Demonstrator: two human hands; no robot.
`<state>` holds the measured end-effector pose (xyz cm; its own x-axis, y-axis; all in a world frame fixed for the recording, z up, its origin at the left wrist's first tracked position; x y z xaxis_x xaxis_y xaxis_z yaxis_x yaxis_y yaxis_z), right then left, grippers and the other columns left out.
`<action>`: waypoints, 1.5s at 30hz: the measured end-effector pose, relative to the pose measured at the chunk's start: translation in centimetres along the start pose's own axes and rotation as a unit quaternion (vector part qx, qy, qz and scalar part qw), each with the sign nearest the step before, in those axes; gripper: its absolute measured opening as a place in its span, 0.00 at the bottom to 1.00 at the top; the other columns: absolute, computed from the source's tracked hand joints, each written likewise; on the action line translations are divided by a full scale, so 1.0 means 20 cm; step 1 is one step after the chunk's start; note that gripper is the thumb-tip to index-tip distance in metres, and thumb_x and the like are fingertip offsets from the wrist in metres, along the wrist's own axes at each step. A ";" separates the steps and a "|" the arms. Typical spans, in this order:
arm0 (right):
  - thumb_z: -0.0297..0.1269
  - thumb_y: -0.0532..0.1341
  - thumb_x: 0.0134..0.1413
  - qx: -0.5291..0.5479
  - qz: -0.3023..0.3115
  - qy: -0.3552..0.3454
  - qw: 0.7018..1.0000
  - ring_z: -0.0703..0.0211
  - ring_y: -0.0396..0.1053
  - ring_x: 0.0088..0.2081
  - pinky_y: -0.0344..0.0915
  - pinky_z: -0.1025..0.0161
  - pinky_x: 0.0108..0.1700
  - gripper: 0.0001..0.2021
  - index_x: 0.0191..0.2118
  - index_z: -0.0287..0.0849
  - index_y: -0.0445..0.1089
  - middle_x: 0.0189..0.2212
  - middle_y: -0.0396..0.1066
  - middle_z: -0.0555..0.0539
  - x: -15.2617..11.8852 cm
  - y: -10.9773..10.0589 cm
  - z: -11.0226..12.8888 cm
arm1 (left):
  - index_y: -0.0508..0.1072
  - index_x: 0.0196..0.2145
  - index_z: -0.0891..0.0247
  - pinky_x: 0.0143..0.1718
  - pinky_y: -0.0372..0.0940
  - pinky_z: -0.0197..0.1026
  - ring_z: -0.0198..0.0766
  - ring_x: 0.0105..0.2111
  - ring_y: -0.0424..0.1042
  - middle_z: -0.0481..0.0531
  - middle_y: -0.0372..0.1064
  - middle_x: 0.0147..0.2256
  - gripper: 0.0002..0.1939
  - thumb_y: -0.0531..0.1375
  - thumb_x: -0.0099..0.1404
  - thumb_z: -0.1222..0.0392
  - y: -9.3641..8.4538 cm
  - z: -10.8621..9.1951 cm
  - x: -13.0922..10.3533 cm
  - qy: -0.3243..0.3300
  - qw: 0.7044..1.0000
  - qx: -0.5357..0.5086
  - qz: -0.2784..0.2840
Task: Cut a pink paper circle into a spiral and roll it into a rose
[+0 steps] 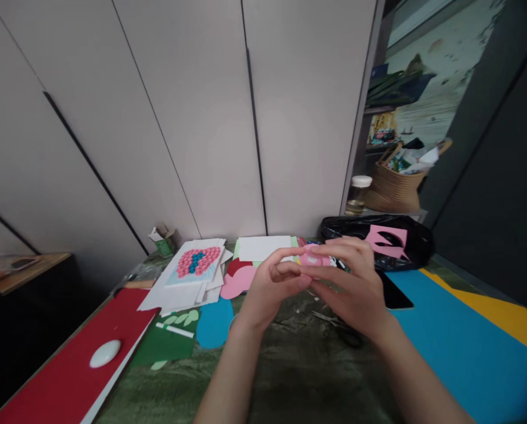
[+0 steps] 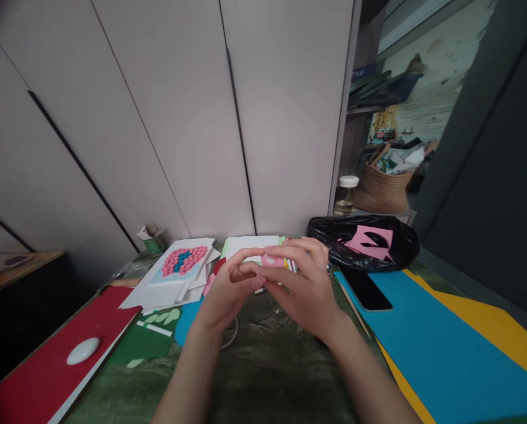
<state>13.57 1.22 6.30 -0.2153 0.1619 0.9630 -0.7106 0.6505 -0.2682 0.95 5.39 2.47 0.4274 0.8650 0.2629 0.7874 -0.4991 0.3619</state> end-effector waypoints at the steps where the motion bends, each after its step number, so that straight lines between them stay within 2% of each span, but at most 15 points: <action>1: 0.27 0.66 0.46 0.004 0.001 0.000 1.000 0.50 0.64 0.44 0.63 0.46 0.46 0.12 0.37 0.49 0.73 0.39 0.71 0.48 0.00 0.00 0.00 | 0.72 0.44 0.59 0.38 0.62 0.34 0.29 0.31 0.70 0.46 0.74 0.30 0.21 0.67 0.52 0.69 0.00 0.00 0.00 0.000 1.000 -0.005 -0.003; 6: 0.26 0.66 0.45 0.009 0.011 0.003 1.000 0.49 0.64 0.44 0.63 0.45 0.46 0.15 0.39 0.49 0.72 0.40 0.71 0.47 0.00 0.01 0.00 | 0.72 0.43 0.62 0.36 0.62 0.35 0.31 0.30 0.70 0.46 0.72 0.28 0.23 0.69 0.48 0.69 -0.01 0.00 0.01 0.009 0.999 -0.010 -0.029; 10: 0.27 0.66 0.45 -0.009 0.009 0.000 1.000 0.49 0.64 0.44 0.62 0.44 0.47 0.13 0.39 0.49 0.73 0.39 0.72 0.48 0.00 0.01 0.02 | 0.71 0.43 0.62 0.34 0.62 0.34 0.30 0.29 0.68 0.44 0.68 0.26 0.25 0.69 0.46 0.70 -0.01 0.00 0.01 0.023 0.999 0.003 -0.032; 14: 0.29 0.66 0.47 -0.034 -0.002 -0.016 0.999 0.50 0.65 0.42 0.61 0.44 0.46 0.09 0.36 0.48 0.73 0.38 0.73 0.48 -0.01 0.01 0.04 | 0.71 0.44 0.62 0.35 0.61 0.33 0.28 0.30 0.67 0.44 0.67 0.27 0.25 0.69 0.47 0.70 0.00 0.00 0.02 0.030 0.999 0.003 -0.013; 18: 0.28 0.66 0.46 -0.048 -0.002 -0.014 0.999 0.50 0.65 0.42 0.61 0.44 0.47 0.10 0.36 0.49 0.73 0.38 0.73 0.48 -0.01 0.02 0.02 | 0.71 0.45 0.60 0.36 0.62 0.34 0.29 0.31 0.68 0.46 0.71 0.30 0.25 0.68 0.48 0.70 0.00 0.01 0.01 0.004 1.000 0.004 0.003; 25: 0.28 0.66 0.46 -0.007 -0.008 0.005 1.000 0.50 0.64 0.43 0.62 0.45 0.46 0.09 0.35 0.48 0.73 0.39 0.72 0.47 0.00 0.00 0.00 | 0.71 0.45 0.60 0.44 0.61 0.35 0.32 0.37 0.72 0.49 0.76 0.33 0.19 0.64 0.56 0.68 0.00 0.00 0.00 0.010 1.000 -0.005 0.021; 30: 0.26 0.66 0.45 0.013 0.000 0.009 1.000 0.49 0.65 0.44 0.63 0.46 0.45 0.10 0.34 0.47 0.72 0.39 0.71 0.47 0.00 0.00 0.00 | 0.72 0.44 0.60 0.41 0.63 0.34 0.31 0.35 0.73 0.48 0.75 0.31 0.19 0.65 0.54 0.70 0.00 0.01 0.01 0.009 0.999 -0.027 0.022; 38: 0.25 0.66 0.44 -0.014 0.001 0.009 1.000 0.49 0.64 0.44 0.61 0.44 0.47 0.14 0.38 0.50 0.73 0.40 0.71 0.48 -0.01 0.01 0.01 | 0.73 0.42 0.61 0.35 0.64 0.32 0.28 0.30 0.71 0.46 0.72 0.29 0.21 0.67 0.50 0.72 -0.01 0.01 0.01 0.017 0.999 -0.027 -0.005; 45: 0.26 0.66 0.45 -0.014 -0.003 0.003 1.000 0.52 0.64 0.43 0.61 0.47 0.47 0.14 0.38 0.51 0.72 0.39 0.71 0.50 -0.01 0.00 0.01 | 0.71 0.44 0.60 0.37 0.62 0.33 0.28 0.32 0.69 0.46 0.72 0.30 0.23 0.67 0.50 0.71 -0.02 0.00 0.01 0.010 1.000 0.006 -0.001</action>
<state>13.47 1.09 6.07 -0.2065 0.1627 0.9648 -0.6923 0.6726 -0.2615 0.80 5.70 2.35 0.4169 0.8649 0.2796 0.7938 -0.4962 0.3517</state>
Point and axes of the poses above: each hand's wrist, its own x-axis towards the middle knuckle, its own y-axis out of the palm, z = x × y, the point moved 5 cm from there along x, towards the middle knuckle
